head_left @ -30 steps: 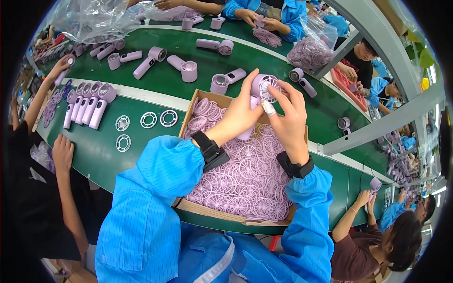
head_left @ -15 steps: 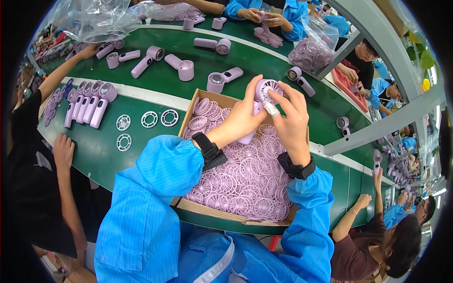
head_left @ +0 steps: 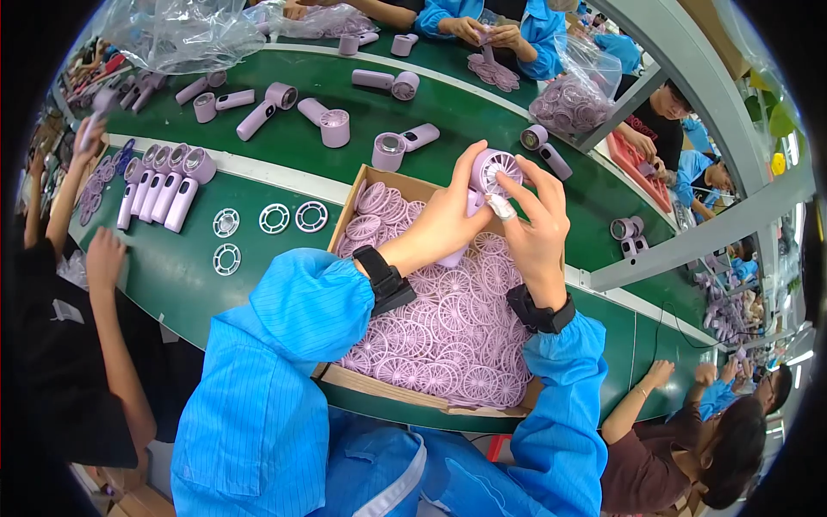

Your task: Assembling portable fans by attaching the fan head and blades to the housing unit on an assembly line.

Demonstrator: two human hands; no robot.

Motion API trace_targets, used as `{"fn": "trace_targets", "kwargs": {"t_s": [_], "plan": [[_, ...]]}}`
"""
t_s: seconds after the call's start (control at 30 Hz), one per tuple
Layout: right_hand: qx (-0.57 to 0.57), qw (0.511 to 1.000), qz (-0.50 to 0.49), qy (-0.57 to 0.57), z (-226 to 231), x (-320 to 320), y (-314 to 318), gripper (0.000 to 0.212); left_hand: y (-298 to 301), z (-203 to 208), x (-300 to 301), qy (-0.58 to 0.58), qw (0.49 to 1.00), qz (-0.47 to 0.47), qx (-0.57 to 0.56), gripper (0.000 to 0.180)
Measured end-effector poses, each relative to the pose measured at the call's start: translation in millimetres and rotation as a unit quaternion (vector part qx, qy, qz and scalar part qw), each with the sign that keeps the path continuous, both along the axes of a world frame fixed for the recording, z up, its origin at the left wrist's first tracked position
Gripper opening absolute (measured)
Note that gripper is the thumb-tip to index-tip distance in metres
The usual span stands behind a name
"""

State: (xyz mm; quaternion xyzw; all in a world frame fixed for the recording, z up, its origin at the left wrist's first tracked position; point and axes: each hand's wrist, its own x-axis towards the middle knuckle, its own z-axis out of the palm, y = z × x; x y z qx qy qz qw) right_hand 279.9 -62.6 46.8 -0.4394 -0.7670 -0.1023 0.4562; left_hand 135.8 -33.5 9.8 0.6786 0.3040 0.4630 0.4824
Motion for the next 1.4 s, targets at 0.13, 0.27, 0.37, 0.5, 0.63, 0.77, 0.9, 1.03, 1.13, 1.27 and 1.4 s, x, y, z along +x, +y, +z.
{"fn": "trace_targets", "kwargs": {"t_s": [0.13,0.27,0.37,0.5,0.63,0.77,0.9,1.03,1.13,1.27,1.4], "plan": [[0.004,1.0,0.014,-0.006,0.0,2.2,1.3,0.036,0.0,-2.0,-0.8,0.005,1.0,0.009,0.018,0.075],[0.012,0.999,0.027,-0.02,-0.8,7.1,4.0,0.035,0.0,-1.6,-1.2,0.003,0.999,0.017,0.045,0.075],[0.02,0.999,0.035,-0.03,-1.0,8.6,4.3,0.035,-2.0,1.9,-1.6,0.014,0.998,0.022,0.05,0.074],[0.027,0.999,0.017,0.012,-3.6,-0.3,0.7,0.037,-3.6,2.6,-1.0,0.006,0.995,0.049,0.083,0.074],[0.045,0.998,0.012,0.045,-7.3,-6.0,0.8,0.037,-7.1,3.9,-0.1,0.008,0.995,0.061,0.079,0.075],[0.042,0.998,-0.002,0.056,-9.4,-5.4,1.6,0.036,-9.3,5.4,1.2,0.02,0.996,0.064,0.062,0.075],[0.067,0.998,0.002,0.003,-6.5,2.6,5.4,0.029,-10.5,8.5,0.4,-0.032,0.999,0.002,0.031,0.077],[0.018,0.996,0.072,0.038,-7.4,5.8,12.6,0.032,-12.2,11.9,-3.7,-0.163,0.969,-0.124,-0.136,0.072],[-0.315,0.757,0.271,0.505,-15.0,-6.6,4.4,0.04,-8.4,10.5,-2.1,-0.168,0.974,-0.099,-0.114,0.064],[-0.372,0.729,0.271,0.507,-3.5,3.6,9.4,0.045,-7.1,12.6,-0.3,-0.146,0.98,-0.095,-0.097,0.054],[-0.262,0.884,0.17,0.348,-13.4,12.0,13.3,0.04,-9.2,22.7,1.7,-0.061,0.988,-0.101,-0.102,0.051]]}}
